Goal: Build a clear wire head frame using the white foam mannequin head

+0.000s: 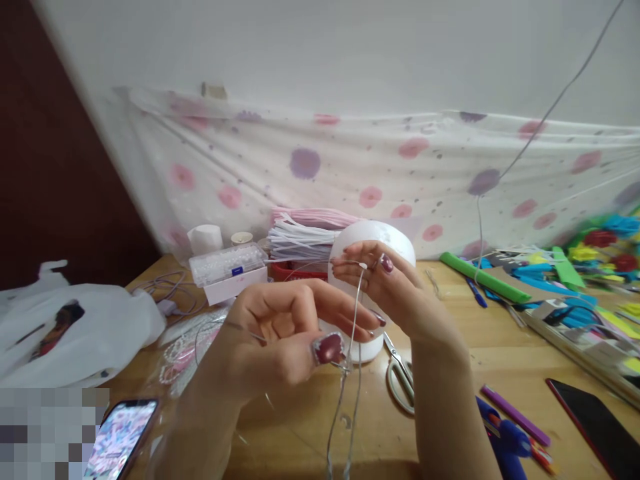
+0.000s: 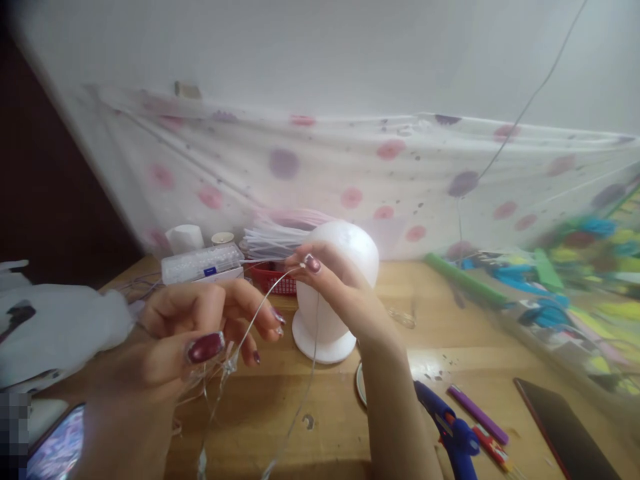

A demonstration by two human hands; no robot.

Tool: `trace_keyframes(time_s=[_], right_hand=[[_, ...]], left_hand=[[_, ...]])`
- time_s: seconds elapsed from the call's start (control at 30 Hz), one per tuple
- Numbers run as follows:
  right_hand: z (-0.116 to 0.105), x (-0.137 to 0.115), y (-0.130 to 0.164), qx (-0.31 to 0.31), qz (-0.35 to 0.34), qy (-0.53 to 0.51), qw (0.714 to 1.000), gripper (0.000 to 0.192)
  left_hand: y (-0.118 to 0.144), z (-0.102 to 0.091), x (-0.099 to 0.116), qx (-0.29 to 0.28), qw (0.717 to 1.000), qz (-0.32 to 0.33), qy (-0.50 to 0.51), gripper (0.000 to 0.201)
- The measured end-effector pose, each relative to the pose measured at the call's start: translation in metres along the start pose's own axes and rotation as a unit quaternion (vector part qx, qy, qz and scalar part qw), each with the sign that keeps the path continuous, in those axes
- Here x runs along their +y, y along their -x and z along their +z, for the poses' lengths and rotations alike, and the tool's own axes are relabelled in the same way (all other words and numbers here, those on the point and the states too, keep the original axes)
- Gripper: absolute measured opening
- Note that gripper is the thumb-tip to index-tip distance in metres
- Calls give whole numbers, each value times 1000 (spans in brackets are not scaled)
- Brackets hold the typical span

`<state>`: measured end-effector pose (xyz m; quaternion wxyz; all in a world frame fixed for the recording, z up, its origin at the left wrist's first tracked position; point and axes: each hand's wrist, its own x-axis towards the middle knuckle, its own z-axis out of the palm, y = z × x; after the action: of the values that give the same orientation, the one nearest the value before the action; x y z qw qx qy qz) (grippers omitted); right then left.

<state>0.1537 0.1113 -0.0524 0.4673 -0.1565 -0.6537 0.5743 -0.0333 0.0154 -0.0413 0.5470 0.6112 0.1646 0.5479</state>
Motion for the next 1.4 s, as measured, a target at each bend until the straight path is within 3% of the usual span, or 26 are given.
trace_keyframes(time_s=[0.33, 0.6, 0.77, 0.87, 1.03, 1.17, 1.4], right_hand=[[2, 3, -2, 46, -52, 52, 996, 27], [10, -16, 16, 186, -136, 128, 965, 12], [34, -27, 37, 208, -141, 196, 948, 16], [51, -31, 46, 178, -123, 253, 943, 26], [66, -37, 51, 46, -64, 376, 923, 13], [73, -35, 51, 58, -51, 381, 921, 7], [73, -28, 52, 82, -69, 334, 937, 13]], left_hand=[[2, -6, 7, 15, 999, 29, -26, 33], [3, -7, 8, 55, 996, 52, -52, 32], [2, -12, 5, 89, 991, 62, -76, 30], [0, -11, 3, 124, 988, 63, -65, 29], [-4, 1, 1, 229, 970, 50, -60, 30], [-5, 5, 0, 277, 954, 53, -104, 31], [-7, 2, -3, 282, 939, 76, -181, 24]])
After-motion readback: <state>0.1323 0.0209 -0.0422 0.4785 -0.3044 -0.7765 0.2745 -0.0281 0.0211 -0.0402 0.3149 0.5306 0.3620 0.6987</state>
